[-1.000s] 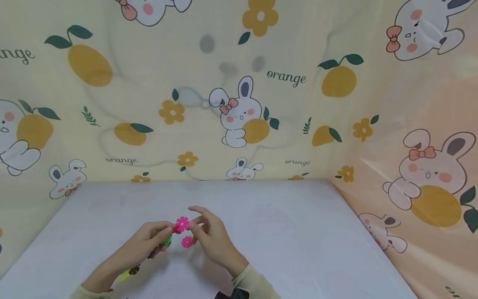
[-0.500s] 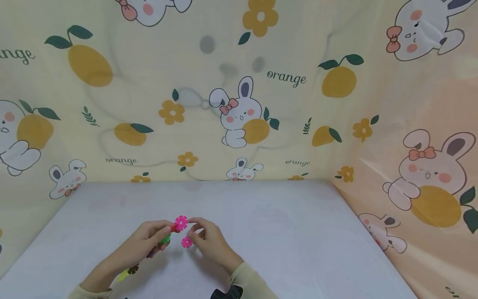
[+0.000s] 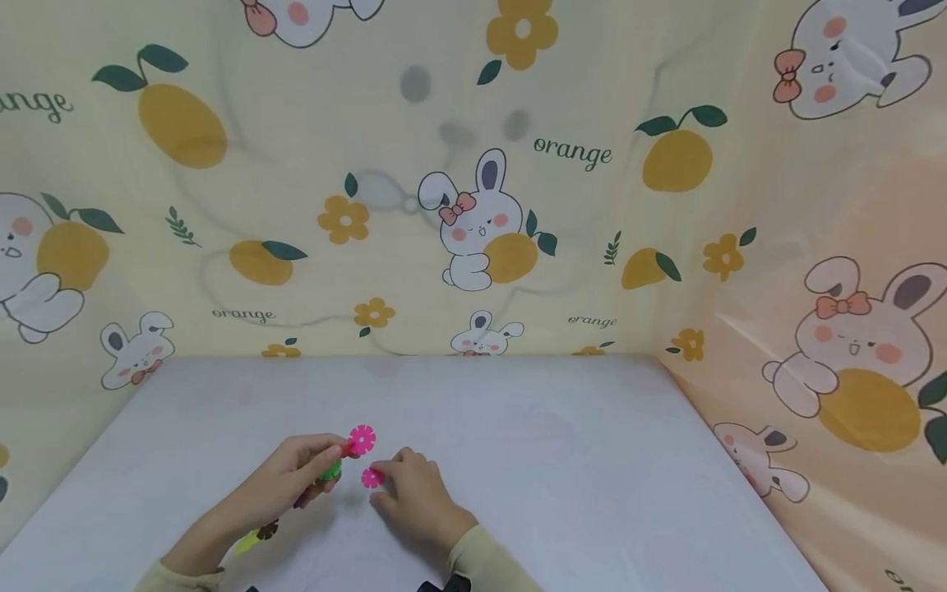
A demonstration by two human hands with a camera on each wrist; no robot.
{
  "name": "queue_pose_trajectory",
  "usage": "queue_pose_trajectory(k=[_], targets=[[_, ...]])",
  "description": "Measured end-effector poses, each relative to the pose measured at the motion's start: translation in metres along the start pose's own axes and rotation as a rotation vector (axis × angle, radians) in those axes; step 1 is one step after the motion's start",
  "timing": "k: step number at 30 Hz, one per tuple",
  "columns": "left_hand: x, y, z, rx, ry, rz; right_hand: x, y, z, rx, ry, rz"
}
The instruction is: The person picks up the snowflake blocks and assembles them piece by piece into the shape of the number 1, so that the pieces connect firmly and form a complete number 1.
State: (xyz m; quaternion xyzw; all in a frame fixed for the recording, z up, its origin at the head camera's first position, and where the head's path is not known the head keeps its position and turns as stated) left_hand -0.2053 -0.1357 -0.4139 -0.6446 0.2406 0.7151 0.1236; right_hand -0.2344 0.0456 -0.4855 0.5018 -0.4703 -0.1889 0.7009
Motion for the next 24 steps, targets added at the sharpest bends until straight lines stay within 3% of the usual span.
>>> queue_pose_trajectory(k=[6, 24], targets=[[0.0007, -0.0006, 0.0009, -0.004, -0.01, -0.012, 0.0004, 0.0022, -0.0006, -0.042, 0.016, -0.003], [0.0024, -0.0057, 0.0022, -0.007, 0.025, -0.033, -0.0007, 0.0076, -0.0023, -0.008, 0.016, 0.031]])
Point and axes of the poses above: each hand's wrist, its own z-axis towards the middle knuckle, its own y-axis out of the back of the hand, x = y × z, the point moved 4 cm from there along z, towards the middle knuckle, and after that the axes turned 6 degrees about -z, right-handed, at the moved point
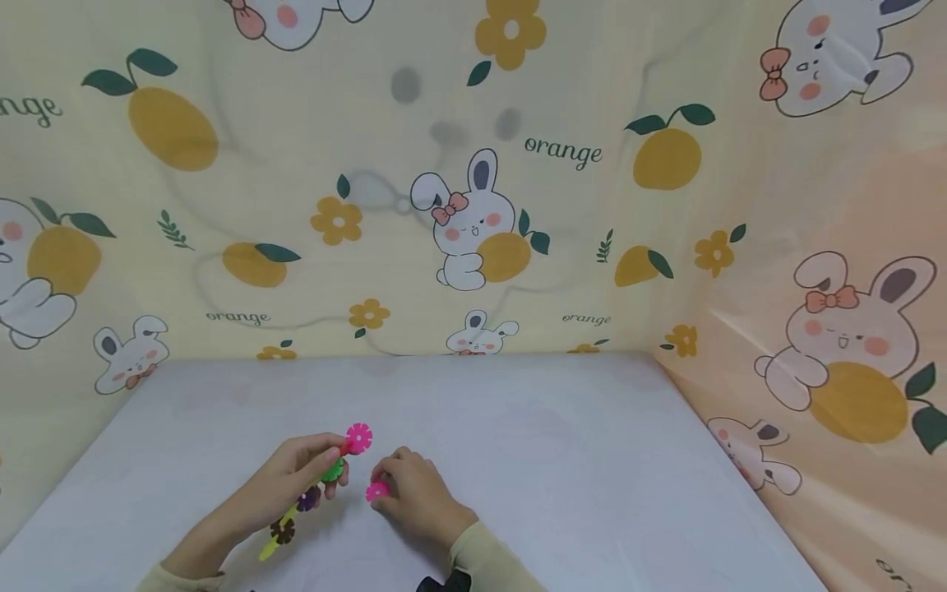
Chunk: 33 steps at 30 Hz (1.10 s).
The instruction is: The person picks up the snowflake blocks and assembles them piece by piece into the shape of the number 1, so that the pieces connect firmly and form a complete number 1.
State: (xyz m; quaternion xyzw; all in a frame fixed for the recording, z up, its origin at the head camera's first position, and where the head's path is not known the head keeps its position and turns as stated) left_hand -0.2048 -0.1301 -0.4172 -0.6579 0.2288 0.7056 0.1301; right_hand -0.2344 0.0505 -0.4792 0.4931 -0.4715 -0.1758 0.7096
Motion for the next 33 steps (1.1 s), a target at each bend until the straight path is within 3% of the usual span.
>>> queue_pose_trajectory(k=[6, 16, 25, 33], targets=[[0.001, -0.002, 0.001, 0.007, -0.029, -0.007, -0.002, 0.003, 0.001, 0.014, 0.006, 0.061], [-0.002, -0.004, 0.002, 0.01, -0.055, -0.073, -0.01, 0.01, 0.003, 0.047, -0.073, 0.208], [-0.006, -0.002, 0.0, -0.034, -0.026, -0.061, -0.009, 0.024, 0.006, -0.001, -0.054, 0.332], [-0.006, 0.0, -0.002, -0.124, -0.021, -0.029, -0.005, 0.033, 0.005, -0.046, -0.027, 0.372]])
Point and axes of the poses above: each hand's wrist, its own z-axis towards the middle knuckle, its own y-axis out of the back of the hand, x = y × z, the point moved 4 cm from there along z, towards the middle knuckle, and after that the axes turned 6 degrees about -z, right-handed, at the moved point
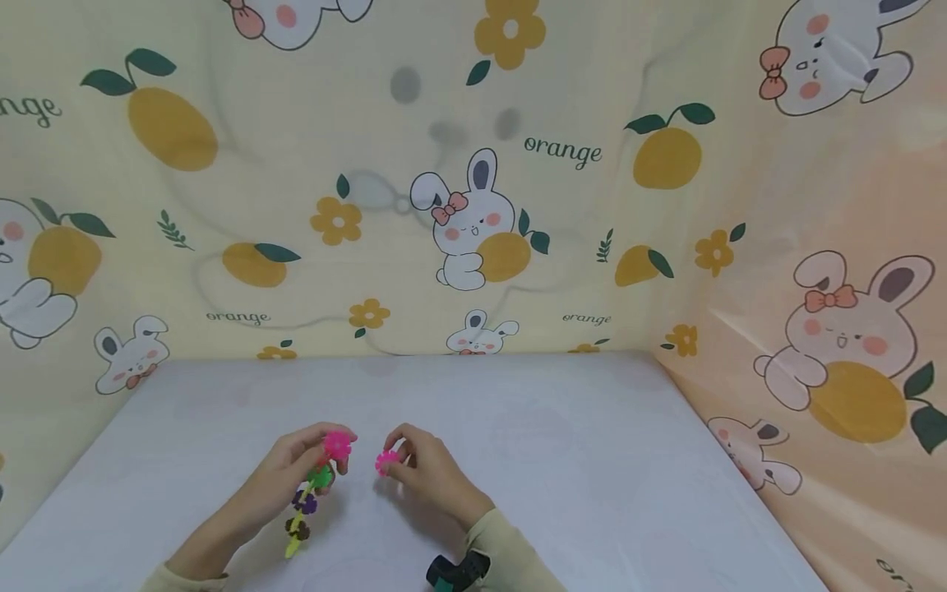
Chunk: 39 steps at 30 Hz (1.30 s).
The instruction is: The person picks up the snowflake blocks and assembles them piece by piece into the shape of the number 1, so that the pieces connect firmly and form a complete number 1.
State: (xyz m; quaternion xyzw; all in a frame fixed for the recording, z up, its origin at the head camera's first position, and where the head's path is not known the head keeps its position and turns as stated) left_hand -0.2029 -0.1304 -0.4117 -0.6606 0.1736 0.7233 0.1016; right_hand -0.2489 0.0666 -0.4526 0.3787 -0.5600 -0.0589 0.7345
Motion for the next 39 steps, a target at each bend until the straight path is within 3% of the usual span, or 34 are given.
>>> queue_pose_trajectory(k=[10, 16, 21, 28, 39], targets=[[0.003, 0.001, 0.001, -0.051, 0.065, 0.024, 0.003, 0.0, -0.001, 0.004, 0.009, 0.031], [0.001, -0.004, 0.001, 0.03, -0.019, 0.071, 0.006, 0.002, -0.001, 0.003, 0.007, 0.063], [0.001, -0.004, 0.002, 0.018, -0.054, 0.087, 0.011, 0.006, -0.001, 0.0, 0.028, 0.147], [0.003, -0.003, 0.003, 0.014, -0.174, 0.055, 0.026, 0.016, -0.005, -0.056, 0.067, 0.33], [0.003, -0.004, 0.002, 0.035, -0.111, -0.034, 0.045, 0.024, -0.013, -0.097, 0.11, 0.435]])
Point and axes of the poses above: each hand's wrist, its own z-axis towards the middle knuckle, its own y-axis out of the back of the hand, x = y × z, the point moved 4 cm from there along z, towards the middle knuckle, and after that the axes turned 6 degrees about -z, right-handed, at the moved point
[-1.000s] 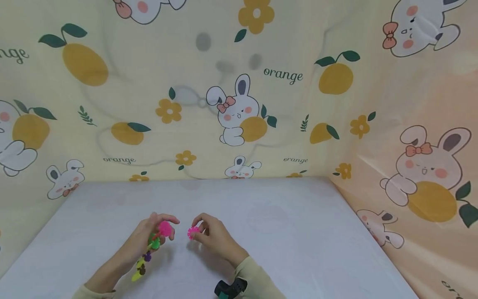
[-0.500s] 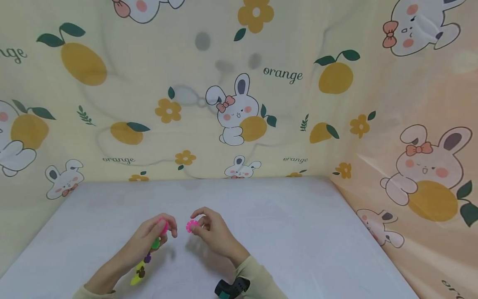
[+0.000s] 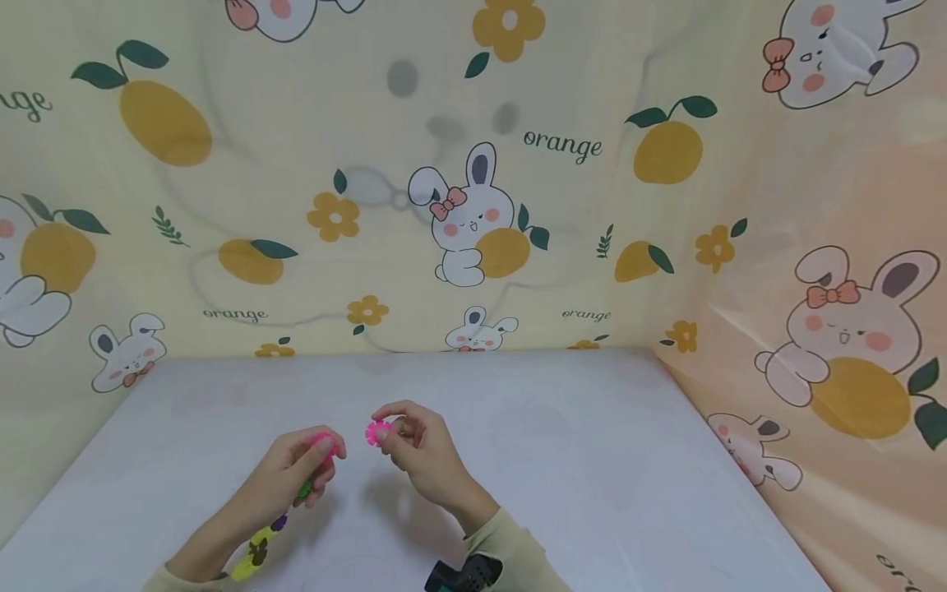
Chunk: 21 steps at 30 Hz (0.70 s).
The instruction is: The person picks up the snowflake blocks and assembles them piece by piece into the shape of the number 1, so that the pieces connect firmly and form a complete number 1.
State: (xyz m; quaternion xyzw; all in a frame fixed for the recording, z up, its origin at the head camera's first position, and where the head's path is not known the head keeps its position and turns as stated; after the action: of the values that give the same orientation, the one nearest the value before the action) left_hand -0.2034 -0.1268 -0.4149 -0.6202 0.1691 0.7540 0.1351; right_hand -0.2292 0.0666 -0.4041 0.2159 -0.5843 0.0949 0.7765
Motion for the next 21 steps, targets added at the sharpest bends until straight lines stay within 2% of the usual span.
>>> queue_pose_trajectory(k=[5, 7, 14, 19, 21], targets=[[-0.004, -0.002, 0.0, 0.021, 0.067, 0.029, 0.002, 0.0, -0.001, -0.018, -0.005, 0.022], [-0.006, -0.003, 0.0, 0.031, 0.074, 0.045, 0.003, 0.001, -0.001, -0.035, -0.01, 0.016], [-0.005, -0.004, -0.001, 0.048, 0.047, 0.105, 0.005, 0.002, -0.002, -0.074, -0.041, 0.018], [-0.005, -0.002, -0.001, 0.036, 0.01, 0.137, 0.011, -0.002, -0.003, -0.061, -0.021, 0.031], [-0.004, -0.002, -0.001, 0.03, 0.021, 0.137, 0.013, -0.003, -0.003, -0.057, -0.008, 0.027]])
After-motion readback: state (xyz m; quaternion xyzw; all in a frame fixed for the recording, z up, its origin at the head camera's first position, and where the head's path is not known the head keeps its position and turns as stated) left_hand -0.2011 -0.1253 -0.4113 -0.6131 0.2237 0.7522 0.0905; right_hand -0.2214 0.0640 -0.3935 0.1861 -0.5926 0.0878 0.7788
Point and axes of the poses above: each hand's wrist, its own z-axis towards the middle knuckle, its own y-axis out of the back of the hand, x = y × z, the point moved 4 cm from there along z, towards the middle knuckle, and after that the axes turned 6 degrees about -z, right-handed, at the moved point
